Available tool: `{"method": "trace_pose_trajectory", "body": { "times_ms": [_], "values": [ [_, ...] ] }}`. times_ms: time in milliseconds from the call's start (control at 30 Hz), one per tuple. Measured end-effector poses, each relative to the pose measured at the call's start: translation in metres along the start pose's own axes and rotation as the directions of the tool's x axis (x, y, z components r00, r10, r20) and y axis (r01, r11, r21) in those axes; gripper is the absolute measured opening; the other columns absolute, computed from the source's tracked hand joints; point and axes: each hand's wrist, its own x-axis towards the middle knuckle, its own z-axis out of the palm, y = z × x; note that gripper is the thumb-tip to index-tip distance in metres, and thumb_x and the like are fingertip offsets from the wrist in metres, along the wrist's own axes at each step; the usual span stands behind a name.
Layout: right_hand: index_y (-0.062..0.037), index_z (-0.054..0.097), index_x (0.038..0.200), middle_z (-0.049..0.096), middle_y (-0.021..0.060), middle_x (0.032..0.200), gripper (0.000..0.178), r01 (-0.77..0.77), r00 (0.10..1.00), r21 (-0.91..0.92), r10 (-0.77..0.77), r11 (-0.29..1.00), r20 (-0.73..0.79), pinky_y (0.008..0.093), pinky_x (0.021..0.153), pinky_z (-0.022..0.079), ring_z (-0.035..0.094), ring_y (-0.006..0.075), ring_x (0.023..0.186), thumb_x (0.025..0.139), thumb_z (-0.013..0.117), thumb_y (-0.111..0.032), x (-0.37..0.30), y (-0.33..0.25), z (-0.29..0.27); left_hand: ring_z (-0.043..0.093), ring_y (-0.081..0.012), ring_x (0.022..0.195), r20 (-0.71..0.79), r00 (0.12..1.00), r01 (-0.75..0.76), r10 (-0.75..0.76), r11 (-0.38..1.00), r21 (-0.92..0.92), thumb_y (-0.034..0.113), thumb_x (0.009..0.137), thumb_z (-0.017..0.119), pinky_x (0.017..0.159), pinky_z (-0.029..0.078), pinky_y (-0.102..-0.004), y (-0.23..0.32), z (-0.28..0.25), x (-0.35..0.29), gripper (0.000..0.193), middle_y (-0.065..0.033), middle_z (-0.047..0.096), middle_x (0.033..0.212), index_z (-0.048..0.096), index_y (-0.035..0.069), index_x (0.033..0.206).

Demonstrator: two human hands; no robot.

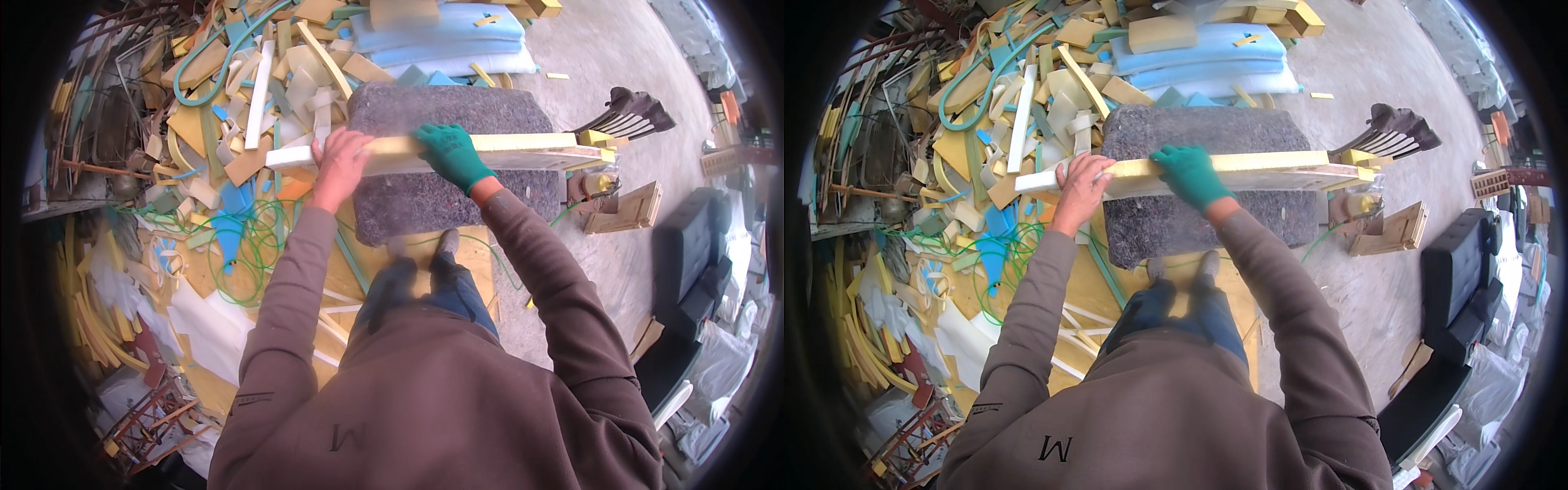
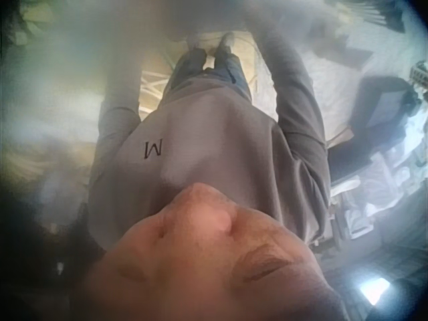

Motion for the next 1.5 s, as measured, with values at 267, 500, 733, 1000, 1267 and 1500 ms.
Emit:
{"method": "trace_pose_trajectory", "body": {
  "times_ms": [267,500,733,1000,1267,1500],
  "values": [
    [-0.0201,0.069,0.122,0.073,0.0046,0.113,0.033,-0.031,0.998,-0.005,0.031,0.999,0.060,0.0463,0.090,0.052,0.074,0.0302,0.104,0.091,0.080,-0.019,0.001,0.001,0.001,0.042,-0.0316,0.159,0.064,0.995,-0.080,0.076,0.994,0.074,0.032,0.097,0.082,0.131,0.012,-0.0731,0.019,-0.021,0.006,0.064,-0.0068,0.058,0.159,0.060,0.018,0.156],
    [-0.0194,0.070,0.118,0.073,0.0039,0.109,0.029,-0.020,1.000,0.011,0.020,1.000,-0.015,0.0471,0.090,0.052,0.073,0.0305,0.100,0.091,0.080,-0.019,-0.001,0.002,0.008,0.055,-0.0340,0.141,0.102,0.958,-0.285,0.267,0.926,0.249,0.025,0.092,0.085,0.124,0.034,-0.0602,0.051,0.015,0.032,0.057,-0.0115,0.064,0.138,0.061,0.009,0.141],
    [-0.0181,0.067,0.132,0.070,0.0027,0.124,0.049,0.024,0.964,-0.183,-0.072,0.983,-0.256,0.0435,0.096,0.051,0.073,0.0256,0.114,0.088,0.087,-0.025,-0.012,0.016,-0.016,0.059,-0.0344,0.117,0.073,0.949,-0.314,0.306,0.910,0.270,0.022,0.090,0.085,0.103,0.042,-0.0520,0.049,0.021,0.031,0.041,-0.0102,0.061,0.114,0.061,0.009,0.120],
    [-0.0174,0.067,0.123,0.069,0.0052,0.121,0.040,-0.072,0.997,-0.033,0.073,0.997,0.030,0.0466,0.094,0.053,0.074,0.0287,0.109,0.087,0.085,-0.017,-0.044,0.058,-0.040,0.057,-0.0347,0.122,0.098,0.951,-0.308,0.292,0.898,0.313,0.025,0.089,0.087,0.108,0.039,-0.0532,0.051,0.023,0.031,0.046,-0.0119,0.060,0.120,0.058,0.008,0.121],
    [-0.0182,0.070,0.114,0.074,0.0019,0.104,0.025,-0.077,0.997,-0.089,0.078,0.993,0.002,0.0455,0.086,0.055,0.077,0.0276,0.097,0.091,0.079,-0.017,-0.043,0.062,-0.026,0.046,-0.0386,0.149,0.075,0.984,-0.180,0.164,0.872,0.455,0.030,0.092,0.087,0.120,0.036,-0.0598,0.073,0.024,0.031,0.063,-0.0117,0.058,0.150,0.057,0.005,0.142],
    [-0.0204,0.072,0.122,0.074,0.0036,0.110,0.025,-0.184,0.980,-0.080,0.189,0.980,0.067,0.0464,0.093,0.051,0.073,0.0256,0.104,0.097,0.071,-0.014,-0.046,0.061,-0.010,0.065,-0.0352,0.128,0.189,0.947,-0.303,0.259,0.916,0.263,0.027,0.096,0.083,0.109,0.044,-0.0537,0.123,0.060,0.064,0.039,-0.0129,0.071,0.126,0.066,0.007,0.125]
  ]
}}
